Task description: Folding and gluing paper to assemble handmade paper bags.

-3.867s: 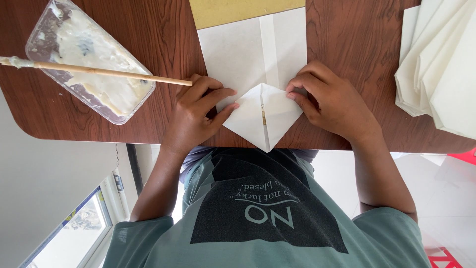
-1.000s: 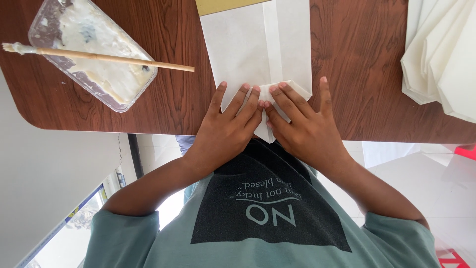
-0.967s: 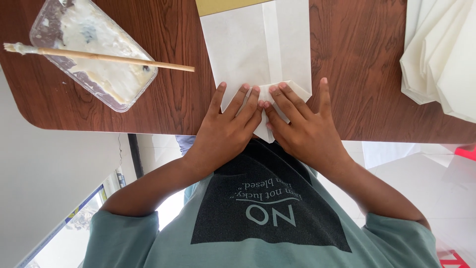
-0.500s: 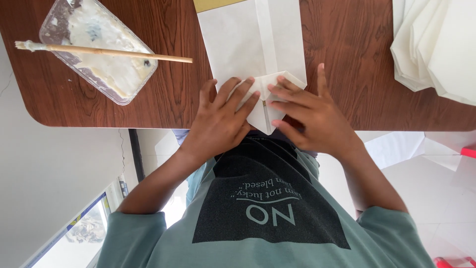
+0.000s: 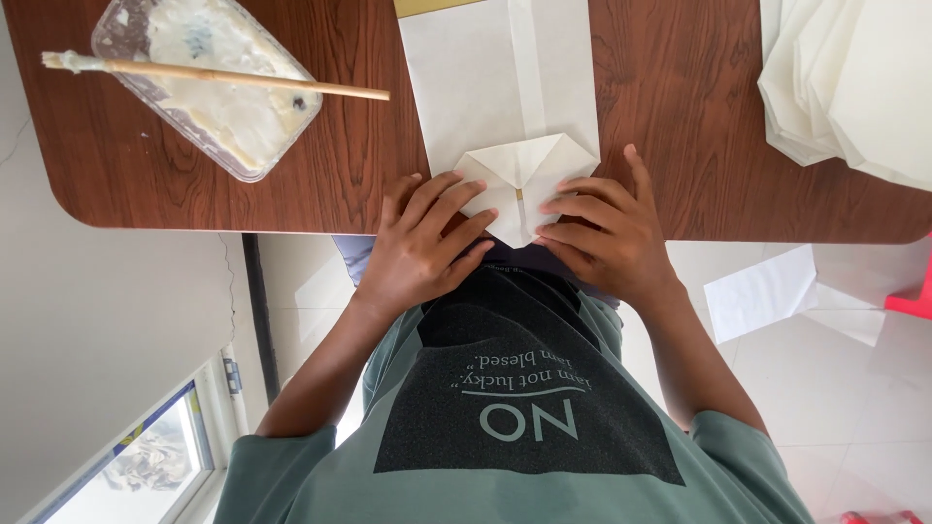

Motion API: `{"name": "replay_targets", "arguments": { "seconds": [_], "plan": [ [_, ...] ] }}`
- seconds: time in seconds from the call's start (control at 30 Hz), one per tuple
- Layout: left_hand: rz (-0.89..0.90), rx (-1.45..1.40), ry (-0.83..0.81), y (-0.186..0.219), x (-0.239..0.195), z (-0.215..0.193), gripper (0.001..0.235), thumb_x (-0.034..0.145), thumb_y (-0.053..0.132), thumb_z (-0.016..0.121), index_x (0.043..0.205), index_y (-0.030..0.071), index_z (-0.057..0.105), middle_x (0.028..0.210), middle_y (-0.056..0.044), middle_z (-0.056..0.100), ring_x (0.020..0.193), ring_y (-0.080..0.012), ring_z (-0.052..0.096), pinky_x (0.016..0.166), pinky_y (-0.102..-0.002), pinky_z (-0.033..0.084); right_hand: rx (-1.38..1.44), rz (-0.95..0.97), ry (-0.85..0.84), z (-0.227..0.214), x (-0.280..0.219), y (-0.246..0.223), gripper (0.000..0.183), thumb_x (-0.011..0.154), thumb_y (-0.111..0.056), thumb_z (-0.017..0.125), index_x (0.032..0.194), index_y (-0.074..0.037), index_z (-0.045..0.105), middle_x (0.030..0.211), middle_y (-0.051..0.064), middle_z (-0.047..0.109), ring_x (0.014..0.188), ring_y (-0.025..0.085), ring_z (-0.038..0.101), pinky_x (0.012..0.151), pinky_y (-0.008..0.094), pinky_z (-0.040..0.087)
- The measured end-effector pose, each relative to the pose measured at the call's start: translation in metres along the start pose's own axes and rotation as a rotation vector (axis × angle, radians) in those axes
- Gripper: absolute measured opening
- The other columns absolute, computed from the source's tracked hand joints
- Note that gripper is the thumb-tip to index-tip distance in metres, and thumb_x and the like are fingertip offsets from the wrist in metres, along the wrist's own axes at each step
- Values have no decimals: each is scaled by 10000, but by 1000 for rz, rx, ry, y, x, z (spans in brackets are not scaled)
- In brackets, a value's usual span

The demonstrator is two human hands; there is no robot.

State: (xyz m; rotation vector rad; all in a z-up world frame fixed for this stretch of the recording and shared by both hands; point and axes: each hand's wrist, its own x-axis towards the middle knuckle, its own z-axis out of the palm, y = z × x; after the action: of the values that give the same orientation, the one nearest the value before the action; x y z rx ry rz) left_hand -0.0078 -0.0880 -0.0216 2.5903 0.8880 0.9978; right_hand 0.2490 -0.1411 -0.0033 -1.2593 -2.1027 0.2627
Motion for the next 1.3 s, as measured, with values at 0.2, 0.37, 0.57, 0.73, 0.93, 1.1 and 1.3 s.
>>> {"name": "replay_targets", "arguments": {
  "seconds": [0.2,0.37,0.57,0.73,0.93,1.1,1.3],
  "plan": [
    [-20,-39,100,-3,-1,8,178,862,275,867,956,140,799,1212,-71,729,1205,-336,640,1067,-564,403,91,18,14,9,12,1,135,953,-182,823,883,-101,740,990,23,761,985,261,693,1262,605,172],
    [-29,-90,160,-7,2,7,184,847,262,897,947,141,802,1173,-70,735,1189,-351,648,1066,-565,427,196,100,36,16,15,4,161,970,-155,797,893,-45,708,1019,86,723,986,293,685,1265,569,207],
    [12,-115,229,-8,3,9,67,879,105,846,928,123,803,1154,-65,752,1152,-330,683,1078,-556,435,346,179,44,7,18,-4,140,943,-115,808,873,-48,708,1053,118,677,1040,306,656,1242,609,239],
    [90,-77,255,-15,7,7,41,890,131,848,914,149,820,1143,-64,763,1130,-312,694,1056,-571,466,308,170,40,6,14,7,182,859,-143,894,946,-56,760,1120,127,653,1102,328,624,1215,610,309],
    [119,-141,135,-21,12,-1,55,888,113,849,913,102,801,1173,-121,753,1155,-373,680,1047,-589,493,189,149,11,10,13,12,115,842,-103,908,909,-128,819,1163,113,666,1111,334,596,1188,563,353],
    [59,-216,65,-25,17,-9,36,912,113,829,915,91,800,1201,-140,736,1183,-413,664,1042,-606,490,186,183,-42,9,16,14,87,859,-158,885,922,-198,840,1191,62,701,1152,293,606,1203,517,314],
    [-70,-316,16,-23,16,-10,98,902,132,831,906,49,779,1217,-149,732,1212,-408,663,1082,-564,485,153,267,-87,8,22,9,156,901,-214,861,1034,-168,791,1176,26,688,1099,272,613,1174,517,333]
  ]
}}
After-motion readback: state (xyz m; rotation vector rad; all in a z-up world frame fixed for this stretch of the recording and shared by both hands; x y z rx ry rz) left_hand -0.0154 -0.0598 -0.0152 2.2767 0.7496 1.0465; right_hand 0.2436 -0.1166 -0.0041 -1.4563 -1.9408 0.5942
